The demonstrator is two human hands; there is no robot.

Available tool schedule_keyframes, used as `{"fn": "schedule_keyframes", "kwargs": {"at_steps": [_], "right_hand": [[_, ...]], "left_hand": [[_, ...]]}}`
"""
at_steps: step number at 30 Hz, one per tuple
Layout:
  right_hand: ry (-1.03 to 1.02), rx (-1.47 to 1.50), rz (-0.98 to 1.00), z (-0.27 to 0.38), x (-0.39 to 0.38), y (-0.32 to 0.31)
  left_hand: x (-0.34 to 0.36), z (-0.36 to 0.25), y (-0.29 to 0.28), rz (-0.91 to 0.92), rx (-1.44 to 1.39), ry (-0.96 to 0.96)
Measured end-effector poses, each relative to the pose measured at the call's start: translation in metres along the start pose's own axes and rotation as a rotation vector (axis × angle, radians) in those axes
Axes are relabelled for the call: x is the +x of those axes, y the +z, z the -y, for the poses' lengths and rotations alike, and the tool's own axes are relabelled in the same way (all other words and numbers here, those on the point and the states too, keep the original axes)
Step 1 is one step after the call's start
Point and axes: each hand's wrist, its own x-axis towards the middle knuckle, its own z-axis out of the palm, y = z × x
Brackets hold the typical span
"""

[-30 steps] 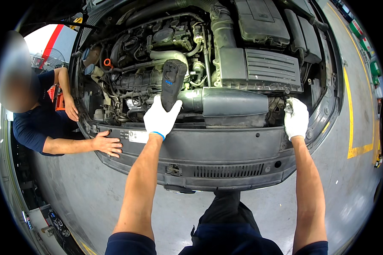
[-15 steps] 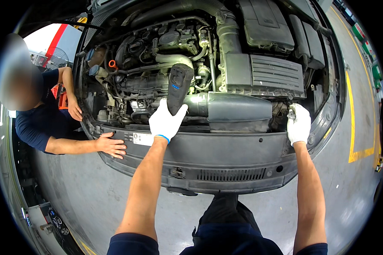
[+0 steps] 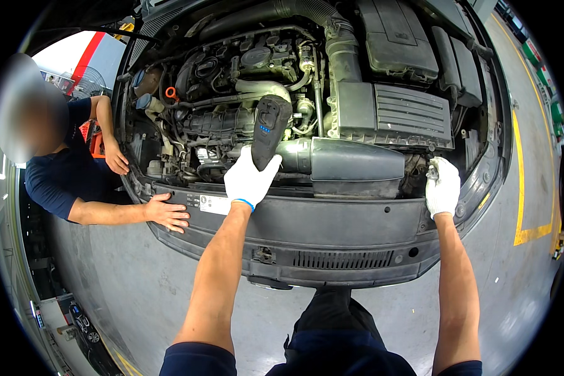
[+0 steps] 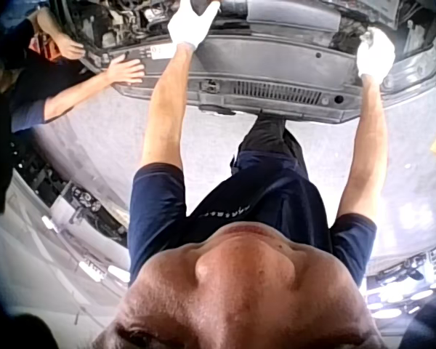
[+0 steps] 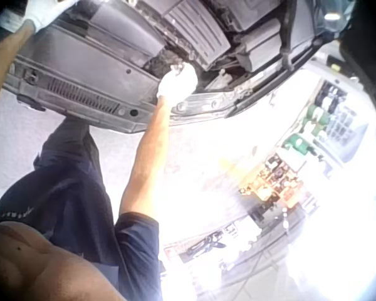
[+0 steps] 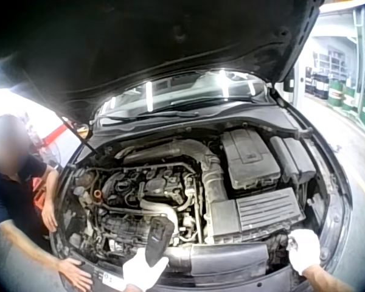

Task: The person uses a flashlight to illuminate the engine bay of a car while another person observes. The recorder moves around the vehicle to adjust the lighting angle and continues to inspect various components under the hood.

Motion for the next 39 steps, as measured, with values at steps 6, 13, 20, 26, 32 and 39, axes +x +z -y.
{"fn": "schedule_keyframes", "kwargs": {"at_steps": [6,13,20,26,32,39], "right_hand": [[0.0,-0.006,0.004,-0.0011,0.0002,0.0008],[-0.009,-0.004,-0.01,-0.0044,-0.0011,0.0009],[-0.004,-0.006,-0.008,-0.004,-0.0004,0.0019],[-0.009,-0.012,-0.006,-0.002,-0.0001,0.0009],[-0.001,-0.001,-0.004,-0.0006,0.0008,0.0006],[-0.001,-0.001,0.009,-0.0004,0.0002,-0.0007]], "left_hand": [[-0.0007,-0.0001,-0.0008,0.029,-0.025,-0.014],[-0.0007,-0.0032,-0.0005,0.032,-0.035,-0.011],[-0.0014,-0.0036,-0.0017,0.037,-0.028,-0.018],[-0.0013,-0.0023,-0.0009,0.033,-0.031,-0.009],[-0.0009,-0.0036,-0.0034,0.041,-0.008,-0.023],[0.0004,0.0011,0.0004,0.037,-0.014,-0.016]]}}
